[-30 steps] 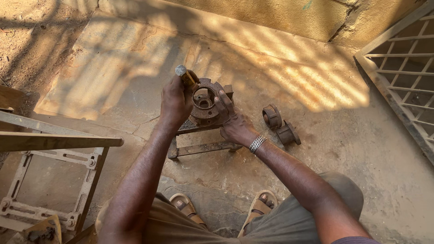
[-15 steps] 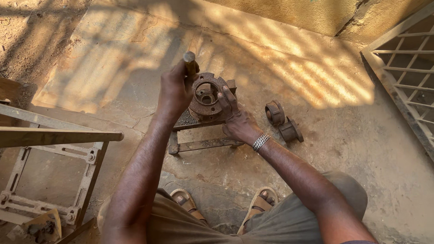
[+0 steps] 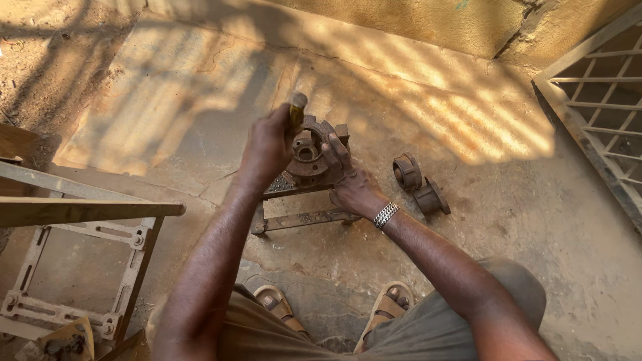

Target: The person sits on the ground and uses a yellow-handled scraper to remove rust and debris from a rusty cast-iron housing mounted on a small metal frame, working around the central opening and bolt holes, then continues scraping other surfaces of the assembly.

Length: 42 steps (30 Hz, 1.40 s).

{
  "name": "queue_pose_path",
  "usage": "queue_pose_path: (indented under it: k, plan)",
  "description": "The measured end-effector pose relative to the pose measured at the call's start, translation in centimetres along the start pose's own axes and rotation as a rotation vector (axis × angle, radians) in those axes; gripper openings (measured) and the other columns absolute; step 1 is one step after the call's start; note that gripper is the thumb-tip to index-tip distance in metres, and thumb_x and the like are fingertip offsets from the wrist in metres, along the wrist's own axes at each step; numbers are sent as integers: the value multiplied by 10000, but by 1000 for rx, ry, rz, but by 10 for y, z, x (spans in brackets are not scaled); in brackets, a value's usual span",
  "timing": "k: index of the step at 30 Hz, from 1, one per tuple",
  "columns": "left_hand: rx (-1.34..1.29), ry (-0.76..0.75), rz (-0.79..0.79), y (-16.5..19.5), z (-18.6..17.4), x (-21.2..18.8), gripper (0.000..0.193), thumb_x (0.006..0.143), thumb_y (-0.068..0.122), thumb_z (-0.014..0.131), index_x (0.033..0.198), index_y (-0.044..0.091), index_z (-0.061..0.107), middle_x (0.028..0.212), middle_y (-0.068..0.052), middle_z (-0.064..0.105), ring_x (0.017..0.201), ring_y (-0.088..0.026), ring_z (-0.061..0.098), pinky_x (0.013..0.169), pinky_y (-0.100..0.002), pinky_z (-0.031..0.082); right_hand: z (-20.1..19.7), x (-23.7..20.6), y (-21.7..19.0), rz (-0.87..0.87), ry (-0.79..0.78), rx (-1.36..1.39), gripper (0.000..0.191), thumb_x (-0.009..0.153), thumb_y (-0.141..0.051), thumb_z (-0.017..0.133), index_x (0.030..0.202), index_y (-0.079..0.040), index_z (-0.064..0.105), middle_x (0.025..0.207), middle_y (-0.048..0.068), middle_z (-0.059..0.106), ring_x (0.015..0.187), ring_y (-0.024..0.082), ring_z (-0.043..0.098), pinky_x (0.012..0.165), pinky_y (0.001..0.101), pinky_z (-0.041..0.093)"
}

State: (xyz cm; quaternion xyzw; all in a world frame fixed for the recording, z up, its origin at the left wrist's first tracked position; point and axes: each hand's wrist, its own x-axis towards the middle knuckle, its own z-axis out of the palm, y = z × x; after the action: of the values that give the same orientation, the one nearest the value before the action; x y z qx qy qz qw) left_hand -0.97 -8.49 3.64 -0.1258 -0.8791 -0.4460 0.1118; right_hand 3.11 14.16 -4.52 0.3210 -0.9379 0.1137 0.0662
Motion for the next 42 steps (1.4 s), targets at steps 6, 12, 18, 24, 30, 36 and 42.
queue_pose_path:
  k: [6, 12, 18, 24, 30, 36, 42]
  plan:
    - [8, -46, -20, -4, -5, -5, 213, 951, -6, 663, 1159, 39, 651, 995, -179, 754, 931, -275, 761, 805, -410, 628, -6, 2, -5, 132, -227, -30, 1085, 829, -80, 663, 1649, -142, -44, 1736, 192, -76, 720, 256, 661, 496, 350, 561]
    - [-74, -47, -79, -4, -7, -9, 219, 961, -4, 654, 1174, 42, 639, 1053, -174, 739, 970, -273, 760, 851, -398, 646, -6, 0, -5, 14, -50, -33, 1121, 753, -95, 684, 1646, -119, 6, 1710, 204, -38, 766, 257, 647, 496, 369, 566]
    - [-51, 50, 71, 0, -6, -7, 128, 982, 4, 658, 1104, 20, 626, 1023, -157, 744, 943, -276, 773, 805, -408, 653, -10, 1, -9, 24, -19, -47, 1179, 715, -131, 708, 1640, -136, -23, 1703, 153, -36, 897, 342, 676, 605, 422, 599]
    - [126, -169, -195, -7, 7, -4, 176, 997, 111, 660, 1164, 63, 636, 1099, -152, 731, 969, -290, 720, 865, -463, 607, -12, 3, -10, 82, -172, -74, 1184, 731, -72, 696, 1635, -126, -66, 1708, 162, -119, 928, 314, 646, 538, 373, 586]
    - [5, -76, 48, -7, 6, -20, 474, 847, 137, 746, 1297, 50, 628, 1206, -159, 715, 1070, -275, 705, 957, -458, 593, -19, 13, -10, 115, -225, -55, 1122, 723, -52, 684, 1636, -102, 33, 1702, 166, 3, 765, 244, 633, 539, 327, 580]
    - [-143, -215, -105, 22, -3, -36, 348, 953, 94, 690, 1299, 61, 667, 1098, -124, 764, 963, -203, 761, 862, -375, 646, -60, 41, 1, 18, 34, 668, 661, 997, -258, 723, 1582, -122, 446, 1212, 87, 674, 708, 103, 634, 707, 293, 546]
    - [-334, -184, -166, 38, -12, -63, 243, 886, 37, 729, 1129, 35, 736, 994, -98, 804, 908, -163, 792, 838, -332, 673, -94, 34, -22, -190, 99, 1078, 448, 991, -160, 725, 1399, -32, 591, 969, 52, 607, 817, 104, 591, 757, 260, 524]
